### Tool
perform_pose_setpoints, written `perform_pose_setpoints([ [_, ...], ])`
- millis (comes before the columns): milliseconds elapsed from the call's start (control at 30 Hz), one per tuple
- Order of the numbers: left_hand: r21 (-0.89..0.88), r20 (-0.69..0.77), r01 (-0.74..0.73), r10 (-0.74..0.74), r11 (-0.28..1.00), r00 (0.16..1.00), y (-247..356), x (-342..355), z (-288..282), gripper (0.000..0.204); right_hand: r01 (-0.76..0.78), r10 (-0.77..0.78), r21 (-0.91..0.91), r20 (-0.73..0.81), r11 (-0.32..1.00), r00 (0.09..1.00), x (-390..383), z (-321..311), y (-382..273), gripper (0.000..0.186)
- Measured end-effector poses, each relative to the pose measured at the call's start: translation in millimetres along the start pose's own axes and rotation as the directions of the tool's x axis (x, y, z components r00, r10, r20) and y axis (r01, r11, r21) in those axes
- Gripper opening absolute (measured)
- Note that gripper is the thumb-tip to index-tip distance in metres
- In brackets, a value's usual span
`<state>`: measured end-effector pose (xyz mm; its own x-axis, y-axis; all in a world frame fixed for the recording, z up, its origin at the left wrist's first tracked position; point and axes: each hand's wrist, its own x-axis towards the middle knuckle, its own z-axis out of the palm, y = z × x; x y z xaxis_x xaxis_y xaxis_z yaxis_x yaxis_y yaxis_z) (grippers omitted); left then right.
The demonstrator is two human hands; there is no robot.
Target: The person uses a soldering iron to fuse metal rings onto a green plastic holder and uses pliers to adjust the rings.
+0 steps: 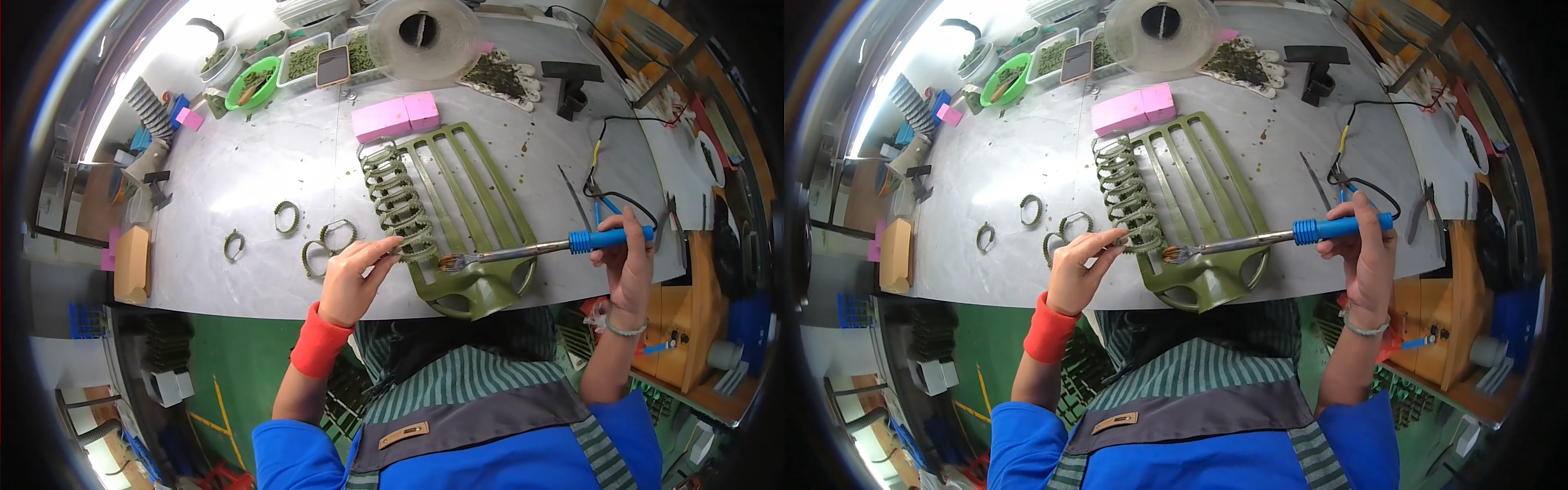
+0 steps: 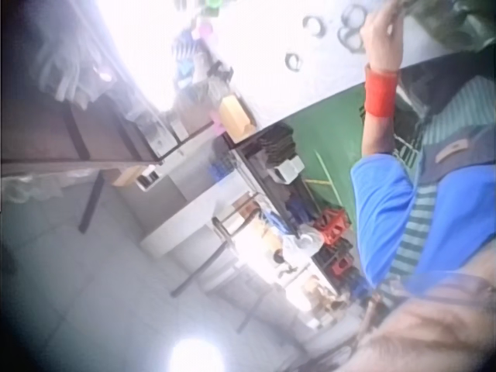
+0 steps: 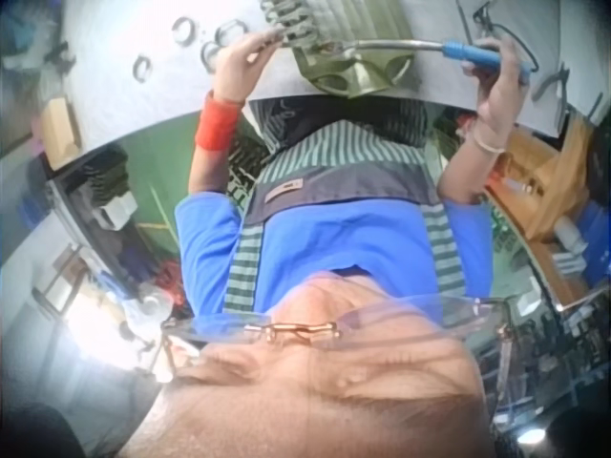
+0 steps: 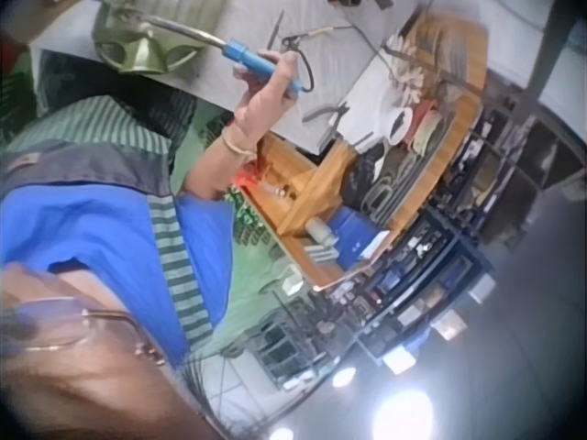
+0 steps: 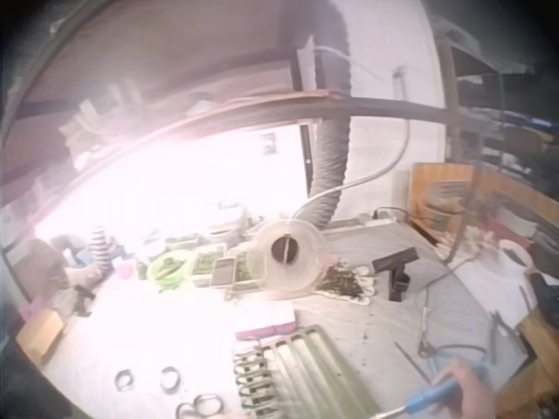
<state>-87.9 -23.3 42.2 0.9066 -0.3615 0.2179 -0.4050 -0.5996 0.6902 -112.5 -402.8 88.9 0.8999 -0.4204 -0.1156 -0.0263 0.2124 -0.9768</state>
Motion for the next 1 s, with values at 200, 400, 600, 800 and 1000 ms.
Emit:
perform_pose_setpoints([
  [200, -0.080, -0.123, 0.065, -0.075, 0.995, 0.990, 4, -1, 10, 0.026, -0.020, 0.020, -0.003, 0.024, 1.000, 1.000, -1, 4, 8, 0.039],
  [400, -0.029, -0.143, 0.037, -0.040, 0.999, 0.989, 5, -1, 5, 0.025, -0.065, 0.066, -0.009, 0.072, 0.998, 0.995, -2, 16, 22, 0.038],
  [600, 0.015, -0.138, 0.032, -0.029, 0.999, 0.990, 6, -1, 4, 0.025, -0.111, 0.109, 0.029, 0.084, 0.993, 0.991, -6, 30, 40, 0.038],
  [800, 0.029, -0.114, 0.026, -0.023, 0.999, 0.993, 3, -1, 5, 0.025, -0.125, 0.120, 0.064, 0.081, 0.990, 0.990, -9, 37, 49, 0.039],
  [1000, 0.033, -0.095, 0.000, 0.003, 0.999, 0.995, 0, 0, 4, 0.025, -0.129, 0.123, 0.068, 0.092, 0.989, 0.988, -10, 39, 44, 0.039],
])
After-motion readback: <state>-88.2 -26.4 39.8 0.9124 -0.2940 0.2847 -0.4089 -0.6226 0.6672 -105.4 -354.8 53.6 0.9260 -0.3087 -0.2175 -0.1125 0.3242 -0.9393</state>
